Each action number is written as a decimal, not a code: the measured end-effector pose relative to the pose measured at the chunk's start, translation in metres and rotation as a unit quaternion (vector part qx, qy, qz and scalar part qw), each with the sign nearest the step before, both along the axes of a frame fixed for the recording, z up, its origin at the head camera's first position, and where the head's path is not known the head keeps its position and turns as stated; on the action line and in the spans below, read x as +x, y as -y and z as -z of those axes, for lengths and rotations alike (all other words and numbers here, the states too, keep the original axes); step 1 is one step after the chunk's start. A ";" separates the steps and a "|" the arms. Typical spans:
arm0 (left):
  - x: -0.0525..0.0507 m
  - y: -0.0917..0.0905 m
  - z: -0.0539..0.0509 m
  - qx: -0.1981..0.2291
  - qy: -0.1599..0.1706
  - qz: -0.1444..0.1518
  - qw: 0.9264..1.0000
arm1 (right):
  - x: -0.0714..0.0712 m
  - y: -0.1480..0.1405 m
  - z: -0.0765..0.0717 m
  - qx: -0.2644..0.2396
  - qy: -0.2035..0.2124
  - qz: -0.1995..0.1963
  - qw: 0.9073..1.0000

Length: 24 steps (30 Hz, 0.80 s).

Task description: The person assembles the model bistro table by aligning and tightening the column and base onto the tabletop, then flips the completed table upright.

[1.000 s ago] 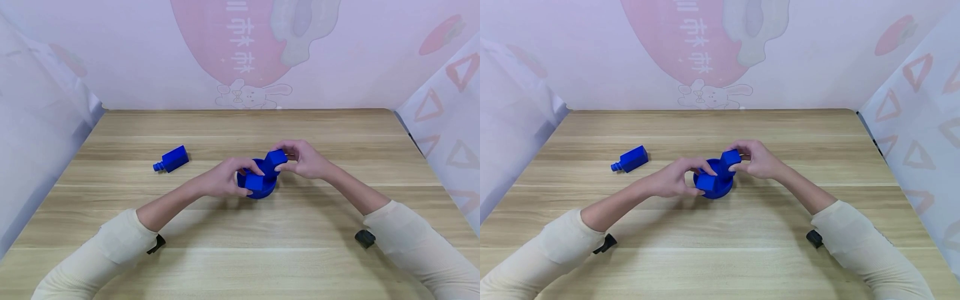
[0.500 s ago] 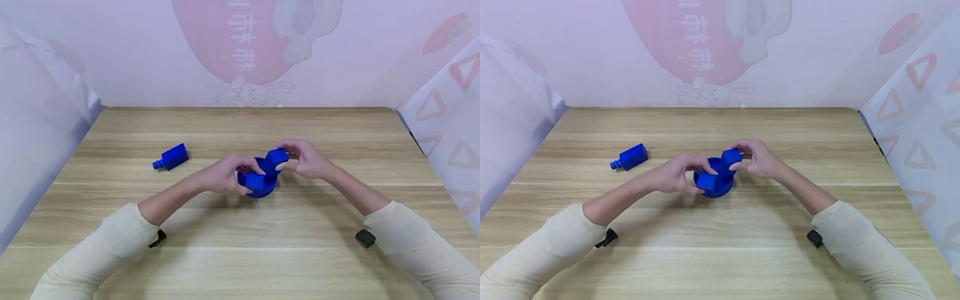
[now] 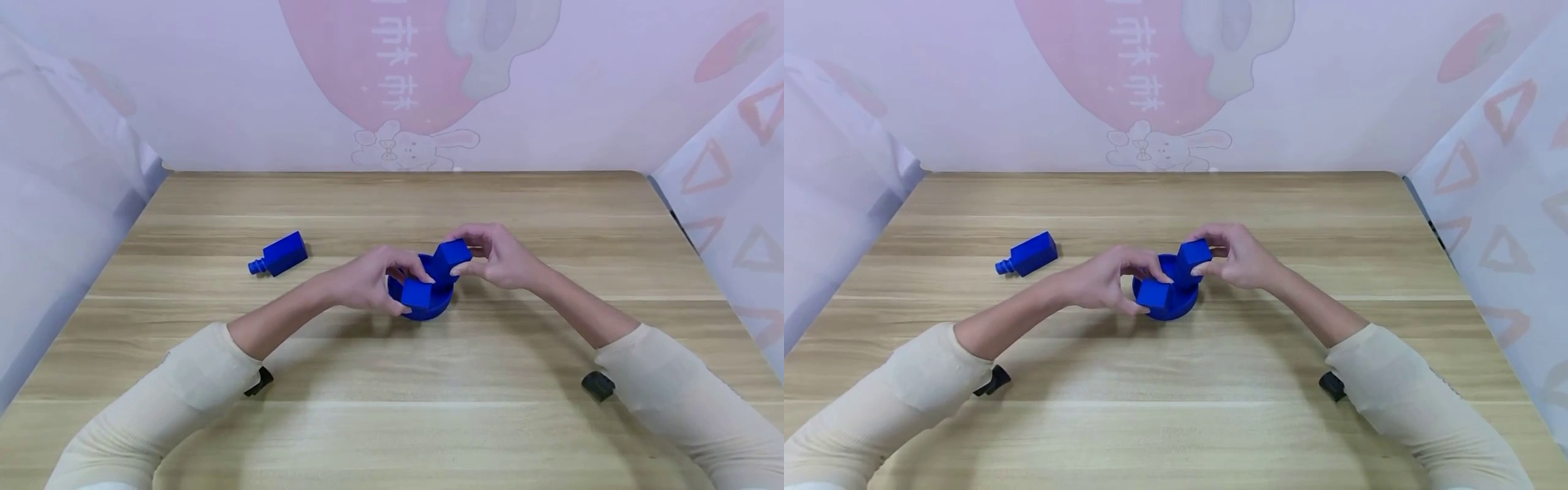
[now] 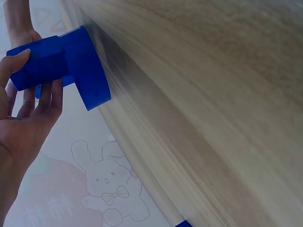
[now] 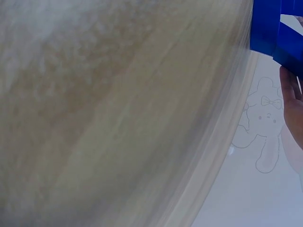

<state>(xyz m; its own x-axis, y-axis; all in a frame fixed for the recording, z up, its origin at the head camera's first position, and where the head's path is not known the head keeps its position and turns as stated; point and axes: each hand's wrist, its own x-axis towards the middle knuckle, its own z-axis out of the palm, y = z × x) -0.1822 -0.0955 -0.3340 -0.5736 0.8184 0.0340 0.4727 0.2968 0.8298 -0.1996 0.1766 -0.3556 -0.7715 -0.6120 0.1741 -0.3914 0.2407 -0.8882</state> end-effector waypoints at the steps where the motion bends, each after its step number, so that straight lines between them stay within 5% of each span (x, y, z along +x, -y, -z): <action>1: 0.000 0.000 0.000 -0.002 0.000 0.000 1.000 | 0.000 0.000 0.000 0.000 0.000 0.000 1.000; 24: -0.004 -0.001 -0.004 -0.013 0.002 0.025 1.000 | 0.002 0.000 0.000 -0.008 0.001 -0.001 1.000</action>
